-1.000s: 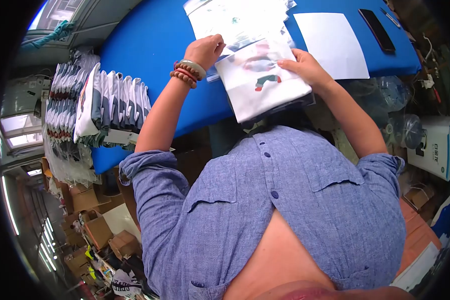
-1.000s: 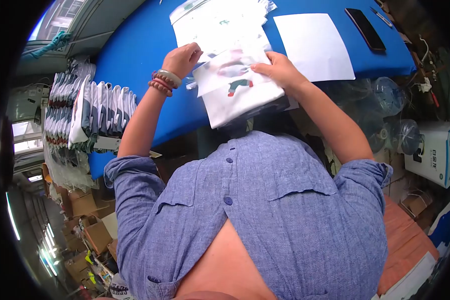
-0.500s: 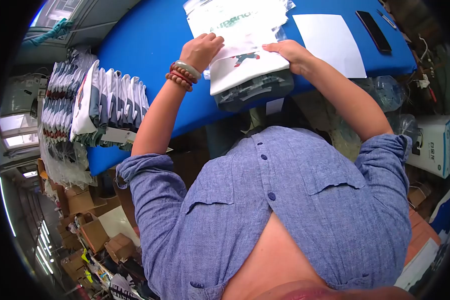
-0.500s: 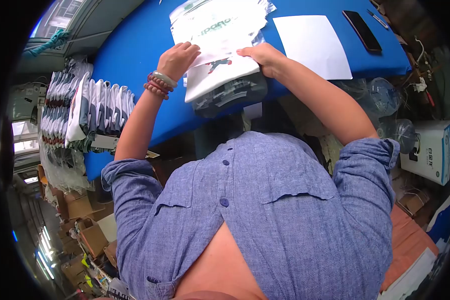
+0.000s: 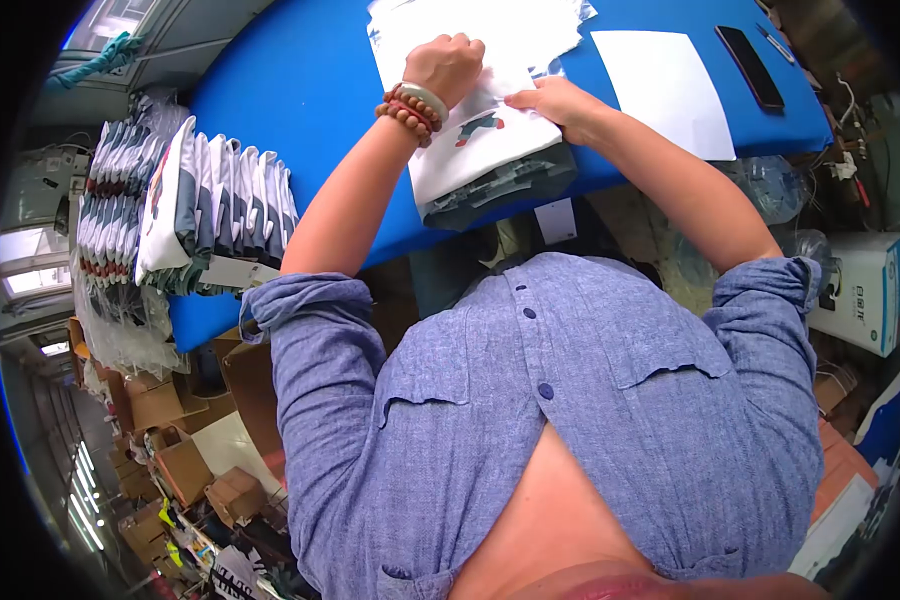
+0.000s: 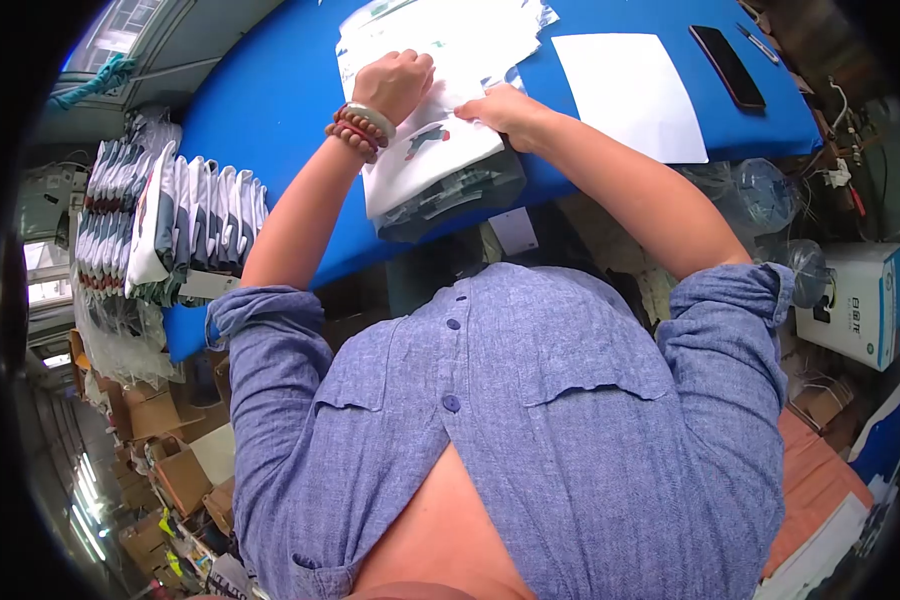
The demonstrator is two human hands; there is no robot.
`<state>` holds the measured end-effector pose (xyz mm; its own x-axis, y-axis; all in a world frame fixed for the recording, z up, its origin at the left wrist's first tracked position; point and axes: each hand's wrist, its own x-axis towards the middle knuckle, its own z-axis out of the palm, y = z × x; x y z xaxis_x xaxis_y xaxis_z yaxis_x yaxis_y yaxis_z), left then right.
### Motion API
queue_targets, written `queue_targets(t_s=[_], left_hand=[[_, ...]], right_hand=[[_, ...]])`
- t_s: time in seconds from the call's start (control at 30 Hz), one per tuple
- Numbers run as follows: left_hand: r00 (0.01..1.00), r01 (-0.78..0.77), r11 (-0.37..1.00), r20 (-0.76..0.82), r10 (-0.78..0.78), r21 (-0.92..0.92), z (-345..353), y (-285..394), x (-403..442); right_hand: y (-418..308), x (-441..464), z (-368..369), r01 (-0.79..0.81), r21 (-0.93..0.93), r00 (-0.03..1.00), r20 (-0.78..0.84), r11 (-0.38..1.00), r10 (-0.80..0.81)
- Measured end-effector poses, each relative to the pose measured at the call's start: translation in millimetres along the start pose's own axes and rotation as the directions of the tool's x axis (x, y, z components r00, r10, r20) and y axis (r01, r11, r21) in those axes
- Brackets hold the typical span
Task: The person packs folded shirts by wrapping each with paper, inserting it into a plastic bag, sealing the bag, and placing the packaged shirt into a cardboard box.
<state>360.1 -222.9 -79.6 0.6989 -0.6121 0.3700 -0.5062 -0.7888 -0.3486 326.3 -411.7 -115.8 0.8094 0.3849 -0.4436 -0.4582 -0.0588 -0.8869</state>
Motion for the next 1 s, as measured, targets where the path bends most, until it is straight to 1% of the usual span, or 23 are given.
queue_targets(t_s=[0.07,0.2,0.27,0.3,0.37,0.4,0.43,0.47,0.5,0.53,0.57,0.6,0.63,0.67,0.7,0.73,0.77,0.87,0.9,0.93,1.0], left_hand=[[0.998,0.055,0.998,-0.016,-0.055,0.033,4.8,2.0,2.5],[0.961,0.048,0.989,-0.265,-0.083,-0.137,-0.9,4.9,-2.1],[0.956,0.065,0.985,-0.272,-0.107,-0.162,-1.7,3.1,-5.6],[0.953,0.074,0.982,-0.277,-0.121,-0.172,-2.5,1.1,-7.8],[0.961,-0.091,0.983,-0.274,0.044,-0.161,-4.9,-0.6,-17.5],[0.954,-0.173,0.973,-0.273,0.127,-0.154,-6.9,-1.5,-23.9],[0.976,-0.146,0.98,-0.179,0.121,-0.133,-9.2,-1.1,-32.3],[0.985,-0.085,0.989,-0.16,0.065,-0.121,-12.8,-1.6,-41.2],[0.99,-0.022,0.994,-0.141,0.006,-0.108,-17.0,-2.2,-50.9],[0.991,0.044,0.995,-0.124,-0.055,-0.094,-19.2,-3.7,-60.7],[0.982,0.16,0.984,-0.085,-0.167,-0.084,-13.0,-6.2,-73.8],[0.958,0.267,0.959,-0.082,-0.275,-0.09,-3.4,-10.5,-86.9],[0.91,0.39,0.906,-0.085,-0.407,-0.163,-3.0,-6.0,-97.9],[0.843,0.503,0.831,-0.078,-0.532,-0.237,-3.0,-0.6,-107.6],[0.813,0.555,0.784,-0.015,-0.582,-0.279,1.2,0.2,-113.2],[0.78,0.605,0.73,0.049,-0.624,-0.318,5.6,0.1,-116.4],[0.741,0.653,0.67,0.119,-0.661,-0.353,10.1,1.3,-120.1],[0.707,0.696,0.597,0.233,-0.668,-0.4,14.2,0.9,-111.8],[0.712,0.684,0.598,0.209,-0.67,-0.417,15.0,2.3,-111.0],[0.684,0.709,0.551,0.237,-0.69,-0.44,10.1,4.6,-110.6],[0.627,0.75,0.453,0.299,-0.72,-0.482,0.6,9.8,-112.5]], right_hand=[[4.1,-1.2,0.3,0.024,-0.063,0.999,-0.04,0.998,-0.027],[3.1,-11.5,1.1,0.105,-0.173,0.992,-0.055,0.979,-0.116],[1.6,-17.7,3.7,0.161,-0.265,0.98,-0.072,0.951,-0.186],[1.0,-15.6,2.5,0.169,-0.26,0.981,-0.044,0.951,-0.187],[0.1,-9.6,-1.2,0.183,-0.252,0.982,0.011,0.95,-0.186],[-2.0,-9.6,-1.1,0.158,-0.167,0.985,-0.036,0.973,-0.166],[-5.7,-9.4,-1.9,0.138,-0.08,0.986,-0.081,0.987,-0.144],[-8.4,-9.5,-2.7,0.118,0.01,0.986,-0.123,0.993,-0.116],[-8.7,-9.3,-6.9,0.116,0.148,0.991,-0.088,0.982,-0.103],[-5.6,-8.4,-13.3,0.143,0.196,0.989,-0.055,0.97,-0.134],[-1.1,-6.2,-21.0,0.17,0.245,0.985,-0.023,0.954,-0.17],[2.3,-5.6,-27.0,0.191,0.293,0.979,0.011,0.937,-0.203],[-2.1,-17.5,-28.6,0.204,0.251,0.972,0.062,0.946,-0.225],[-5.9,-29.9,-27.0,0.214,0.153,0.971,0.072,0.965,-0.227],[-9.3,-43.7,-23.7,0.222,0.055,0.971,0.081,0.974,-0.225],[-10.5,-49.9,-23.6,0.229,-0.045,0.97,0.089,0.972,-0.224],[-2.4,-42.6,-28.1,0.214,-0.198,0.977,0.026,0.957,-0.213],[-11.5,-59.1,-13.7,0.32,-0.301,0.947,0.077,0.899,-0.311],[-2.5,-47.8,-15.0,0.314,-0.282,0.946,0.01,0.906,-0.325],[0.7,-42.1,-14.1,0.3,-0.158,0.95,-0.035,0.941,-0.309],[3.4,-34.7,-13.2,0.269,0.099,0.959,-0.12,0.958,-0.257]])
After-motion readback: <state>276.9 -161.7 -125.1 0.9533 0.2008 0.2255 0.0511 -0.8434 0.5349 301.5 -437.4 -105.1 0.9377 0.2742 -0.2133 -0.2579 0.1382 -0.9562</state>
